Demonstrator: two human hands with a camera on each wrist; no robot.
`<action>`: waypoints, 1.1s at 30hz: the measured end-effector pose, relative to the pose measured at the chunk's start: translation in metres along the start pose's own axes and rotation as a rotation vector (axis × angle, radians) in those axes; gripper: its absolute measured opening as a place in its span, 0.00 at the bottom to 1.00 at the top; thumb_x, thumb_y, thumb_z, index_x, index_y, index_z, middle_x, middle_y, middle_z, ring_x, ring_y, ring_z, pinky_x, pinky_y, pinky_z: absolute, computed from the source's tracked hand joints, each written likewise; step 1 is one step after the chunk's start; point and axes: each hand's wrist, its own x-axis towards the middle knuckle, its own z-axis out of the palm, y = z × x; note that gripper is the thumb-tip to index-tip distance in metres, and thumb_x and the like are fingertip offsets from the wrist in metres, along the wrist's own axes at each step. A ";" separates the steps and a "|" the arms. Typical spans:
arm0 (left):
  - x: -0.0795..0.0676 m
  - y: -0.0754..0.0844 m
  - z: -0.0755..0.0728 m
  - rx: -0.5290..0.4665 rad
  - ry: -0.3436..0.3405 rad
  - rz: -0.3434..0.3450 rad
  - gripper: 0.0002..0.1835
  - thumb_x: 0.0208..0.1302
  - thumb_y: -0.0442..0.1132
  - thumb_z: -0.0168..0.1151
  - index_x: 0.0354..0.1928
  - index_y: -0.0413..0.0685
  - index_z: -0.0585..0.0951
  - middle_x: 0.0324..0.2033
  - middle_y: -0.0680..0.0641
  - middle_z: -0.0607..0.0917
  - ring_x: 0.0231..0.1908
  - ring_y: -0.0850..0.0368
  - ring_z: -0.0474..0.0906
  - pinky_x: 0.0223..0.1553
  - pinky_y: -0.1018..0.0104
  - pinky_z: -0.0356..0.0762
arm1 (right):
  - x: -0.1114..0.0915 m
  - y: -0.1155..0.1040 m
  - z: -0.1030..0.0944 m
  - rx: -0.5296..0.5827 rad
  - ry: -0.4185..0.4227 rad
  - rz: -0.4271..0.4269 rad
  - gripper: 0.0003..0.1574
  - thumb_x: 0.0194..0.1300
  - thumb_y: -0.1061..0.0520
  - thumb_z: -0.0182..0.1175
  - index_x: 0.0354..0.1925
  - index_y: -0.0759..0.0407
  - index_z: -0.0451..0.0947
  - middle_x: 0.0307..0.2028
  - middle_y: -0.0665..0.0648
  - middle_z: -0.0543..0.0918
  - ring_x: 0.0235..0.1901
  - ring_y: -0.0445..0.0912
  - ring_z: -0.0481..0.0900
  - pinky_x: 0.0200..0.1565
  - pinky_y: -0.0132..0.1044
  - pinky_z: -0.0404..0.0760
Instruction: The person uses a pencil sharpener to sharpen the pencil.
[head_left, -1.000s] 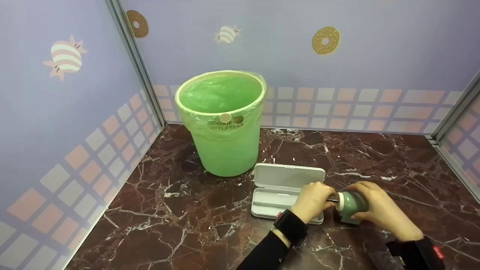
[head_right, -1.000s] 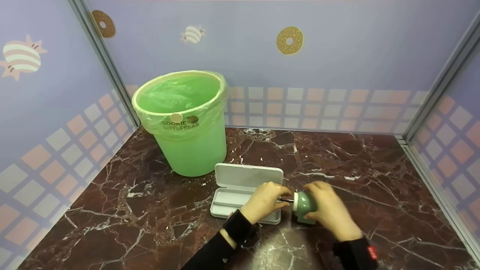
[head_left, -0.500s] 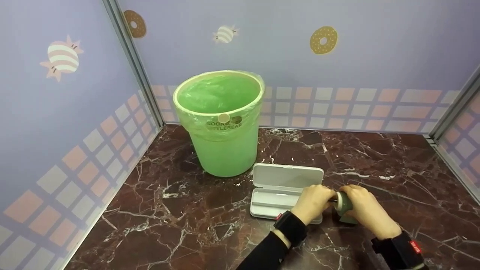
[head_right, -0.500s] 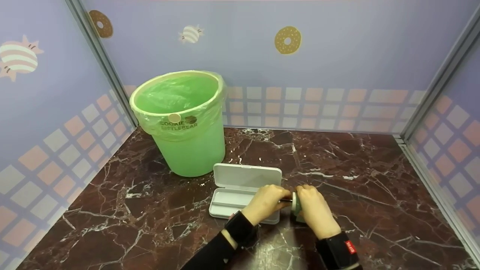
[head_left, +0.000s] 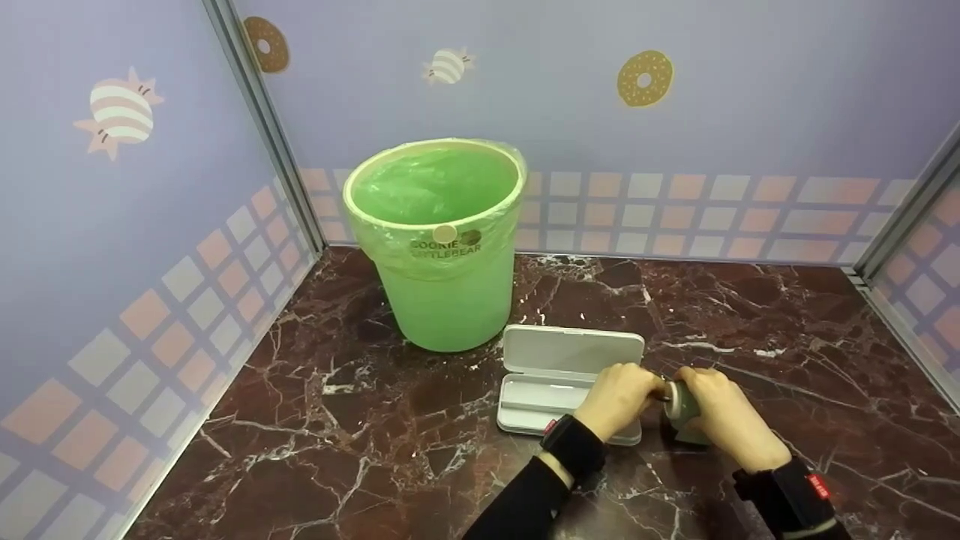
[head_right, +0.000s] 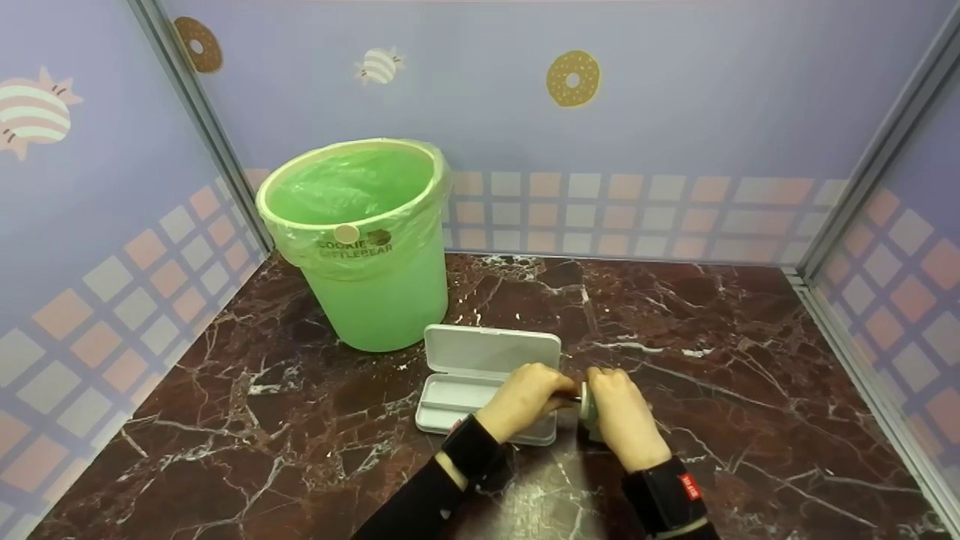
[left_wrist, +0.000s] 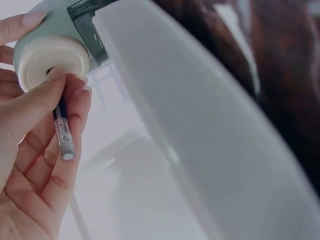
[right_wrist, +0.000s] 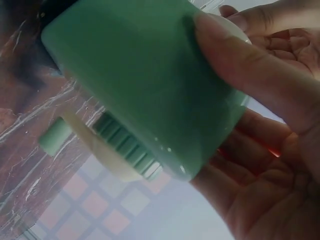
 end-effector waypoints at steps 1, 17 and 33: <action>0.000 -0.002 -0.001 -0.007 -0.005 0.003 0.04 0.58 0.49 0.68 0.34 0.68 0.89 0.31 0.62 0.89 0.31 0.63 0.86 0.31 0.74 0.81 | 0.000 0.000 0.000 0.003 -0.004 0.000 0.29 0.25 0.76 0.73 0.30 0.62 0.75 0.27 0.57 0.81 0.30 0.55 0.80 0.33 0.50 0.80; -0.001 -0.016 -0.007 -0.116 -0.076 0.037 0.07 0.55 0.49 0.71 0.36 0.62 0.90 0.33 0.61 0.90 0.33 0.65 0.85 0.37 0.76 0.80 | 0.003 -0.003 0.001 -0.067 -0.002 -0.039 0.30 0.24 0.78 0.71 0.29 0.60 0.71 0.24 0.57 0.81 0.28 0.57 0.81 0.32 0.52 0.80; 0.000 -0.024 -0.007 -0.187 -0.106 0.042 0.06 0.57 0.48 0.70 0.35 0.59 0.90 0.32 0.60 0.90 0.32 0.65 0.85 0.36 0.78 0.78 | 0.006 -0.007 0.004 -0.112 0.012 -0.020 0.24 0.32 0.83 0.60 0.27 0.63 0.70 0.23 0.61 0.80 0.25 0.62 0.81 0.28 0.53 0.80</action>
